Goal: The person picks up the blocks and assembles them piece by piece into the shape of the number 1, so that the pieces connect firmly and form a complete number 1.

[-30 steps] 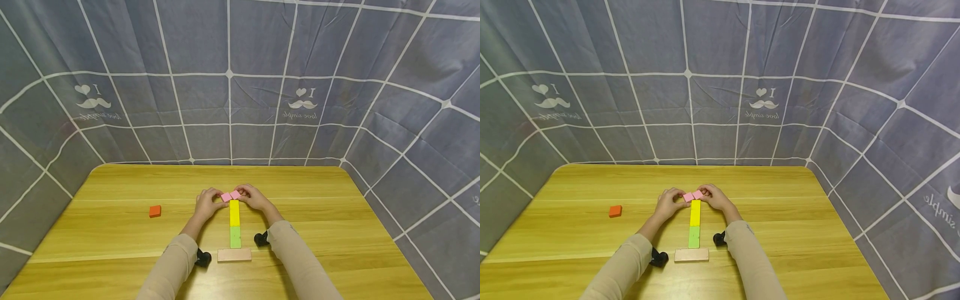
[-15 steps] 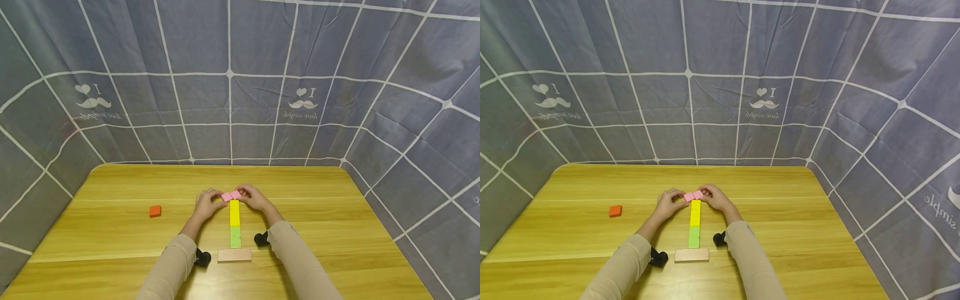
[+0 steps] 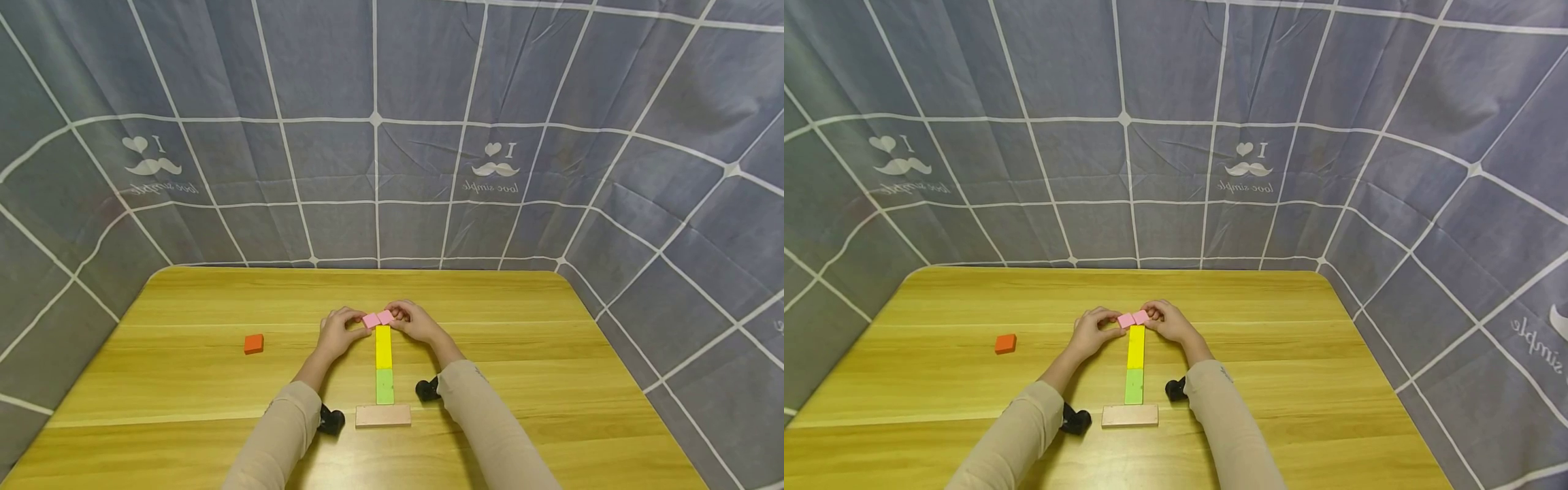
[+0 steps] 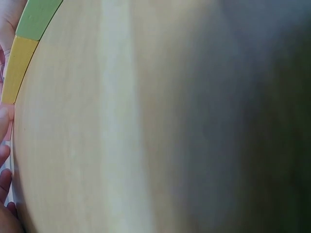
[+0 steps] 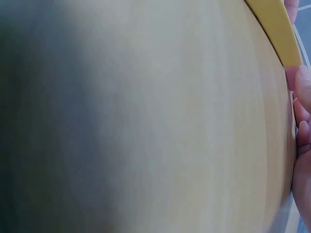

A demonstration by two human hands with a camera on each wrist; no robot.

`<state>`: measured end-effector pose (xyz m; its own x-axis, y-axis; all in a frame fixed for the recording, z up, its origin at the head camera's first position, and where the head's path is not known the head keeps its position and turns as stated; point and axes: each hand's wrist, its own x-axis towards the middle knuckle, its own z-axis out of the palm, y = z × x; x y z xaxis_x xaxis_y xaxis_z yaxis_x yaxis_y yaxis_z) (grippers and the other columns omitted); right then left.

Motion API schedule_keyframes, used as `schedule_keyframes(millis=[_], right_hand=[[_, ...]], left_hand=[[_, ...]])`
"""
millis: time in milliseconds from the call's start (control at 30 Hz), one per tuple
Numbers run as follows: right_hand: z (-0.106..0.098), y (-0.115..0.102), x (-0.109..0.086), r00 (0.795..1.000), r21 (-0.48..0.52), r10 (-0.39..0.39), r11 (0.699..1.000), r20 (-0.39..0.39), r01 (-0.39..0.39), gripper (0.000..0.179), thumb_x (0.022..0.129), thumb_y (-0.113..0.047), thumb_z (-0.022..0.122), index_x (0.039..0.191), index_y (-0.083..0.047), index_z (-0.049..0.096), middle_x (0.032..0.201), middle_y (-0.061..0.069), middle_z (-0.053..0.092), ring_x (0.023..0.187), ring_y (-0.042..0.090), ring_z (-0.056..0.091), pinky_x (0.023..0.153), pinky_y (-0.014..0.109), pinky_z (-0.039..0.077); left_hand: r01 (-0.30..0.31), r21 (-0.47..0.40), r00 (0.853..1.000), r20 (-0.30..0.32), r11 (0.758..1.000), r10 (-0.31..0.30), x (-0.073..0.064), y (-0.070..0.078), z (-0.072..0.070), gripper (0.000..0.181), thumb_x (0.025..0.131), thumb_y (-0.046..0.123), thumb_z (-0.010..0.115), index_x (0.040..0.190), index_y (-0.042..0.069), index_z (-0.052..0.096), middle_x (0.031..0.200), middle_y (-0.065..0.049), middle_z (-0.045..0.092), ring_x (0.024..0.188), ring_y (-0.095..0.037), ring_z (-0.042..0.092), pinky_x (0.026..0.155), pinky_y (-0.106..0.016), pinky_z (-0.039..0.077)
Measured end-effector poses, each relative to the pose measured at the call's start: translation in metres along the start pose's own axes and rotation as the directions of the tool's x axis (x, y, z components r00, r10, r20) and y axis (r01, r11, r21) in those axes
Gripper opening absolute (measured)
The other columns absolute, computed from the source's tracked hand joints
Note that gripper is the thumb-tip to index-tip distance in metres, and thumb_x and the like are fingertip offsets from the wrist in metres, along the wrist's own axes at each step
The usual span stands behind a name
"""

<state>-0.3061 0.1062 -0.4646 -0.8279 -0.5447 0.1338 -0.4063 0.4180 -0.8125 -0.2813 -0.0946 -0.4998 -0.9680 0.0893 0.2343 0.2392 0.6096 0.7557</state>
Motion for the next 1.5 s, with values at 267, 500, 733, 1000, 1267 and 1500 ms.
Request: schedule_keyframes(millis=[267, 500, 733, 1000, 1267, 1500], right_hand=[[-0.001, -0.001, -0.001, 1.000, 0.010, -0.002, 1.000, 0.004, 0.002, 0.025, 0.083, 0.010, 0.057, 0.108, 0.014, 0.053, 0.090, 0.029, 0.051, 0.080, 0.030, 0.046, 0.070, 0.027, 0.037], [0.005, 0.021, 0.004, 1.000, -0.006, -0.015, 1.000, -0.026, 0.015, 0.024, 0.083, 0.007, 0.059, 0.107, 0.010, 0.055, 0.087, 0.022, 0.052, 0.078, 0.025, 0.046, 0.069, 0.025, 0.038], [0.007, 0.039, 0.009, 0.999, -0.010, 0.020, 1.000, -0.034, -0.021, 0.024, 0.083, 0.002, 0.062, 0.107, 0.004, 0.058, 0.087, 0.012, 0.053, 0.079, 0.018, 0.046, 0.069, 0.022, 0.039], [0.003, 0.019, 0.003, 1.000, 0.020, 0.006, 1.000, -0.017, -0.006, 0.027, 0.084, 0.006, 0.059, 0.109, 0.011, 0.054, 0.090, 0.025, 0.052, 0.081, 0.029, 0.047, 0.070, 0.025, 0.037], [0.008, 0.042, 0.009, 0.999, 0.017, 0.020, 1.000, -0.031, -0.019, 0.026, 0.084, 0.000, 0.062, 0.109, 0.005, 0.057, 0.087, 0.013, 0.053, 0.078, 0.017, 0.045, 0.068, 0.022, 0.038], [0.008, 0.042, 0.009, 0.999, 0.039, 0.034, 0.999, -0.037, -0.032, 0.027, 0.083, 0.002, 0.062, 0.109, 0.005, 0.057, 0.088, 0.011, 0.053, 0.078, 0.015, 0.045, 0.070, 0.022, 0.038]], left_hand=[[-0.007, 0.006, 1.000, -0.012, 1.000, 0.007, -0.001, 0.001, 0.001, 0.031, 0.073, 0.022, 0.076, 0.101, 0.009, 0.069, 0.091, -0.002, 0.063, 0.087, -0.022, 0.049, 0.077, -0.038, 0.027], [-0.015, 0.006, 1.000, -0.021, 1.000, 0.016, -0.001, 0.001, 0.002, 0.032, 0.073, 0.021, 0.076, 0.101, 0.009, 0.069, 0.091, -0.003, 0.064, 0.088, -0.023, 0.050, 0.077, -0.039, 0.027], [-0.030, 0.001, 0.999, -0.028, 1.000, 0.030, -0.001, -0.001, 0.003, 0.035, 0.072, 0.021, 0.078, 0.103, 0.008, 0.068, 0.090, -0.003, 0.064, 0.087, -0.023, 0.050, 0.078, -0.040, 0.027], [-0.058, -0.066, 0.997, -0.050, 0.996, 0.055, -0.004, -0.002, 0.002, 0.039, 0.070, 0.020, 0.080, 0.104, 0.006, 0.067, 0.088, -0.005, 0.064, 0.087, -0.025, 0.053, 0.083, -0.044, 0.028], [-0.106, -0.201, 0.989, -0.126, 0.974, 0.082, -0.007, -0.008, -0.001, 0.037, 0.069, 0.010, 0.079, 0.101, -0.001, 0.066, 0.083, -0.012, 0.060, 0.081, -0.027, 0.051, 0.073, -0.037, 0.042], [-0.094, -0.133, 0.978, -0.196, 0.987, 0.067, -0.014, -0.006, -0.010, 0.036, 0.071, 0.014, 0.078, 0.103, 0.001, 0.066, 0.086, -0.013, 0.061, 0.082, -0.028, 0.051, 0.075, -0.040, 0.037]])
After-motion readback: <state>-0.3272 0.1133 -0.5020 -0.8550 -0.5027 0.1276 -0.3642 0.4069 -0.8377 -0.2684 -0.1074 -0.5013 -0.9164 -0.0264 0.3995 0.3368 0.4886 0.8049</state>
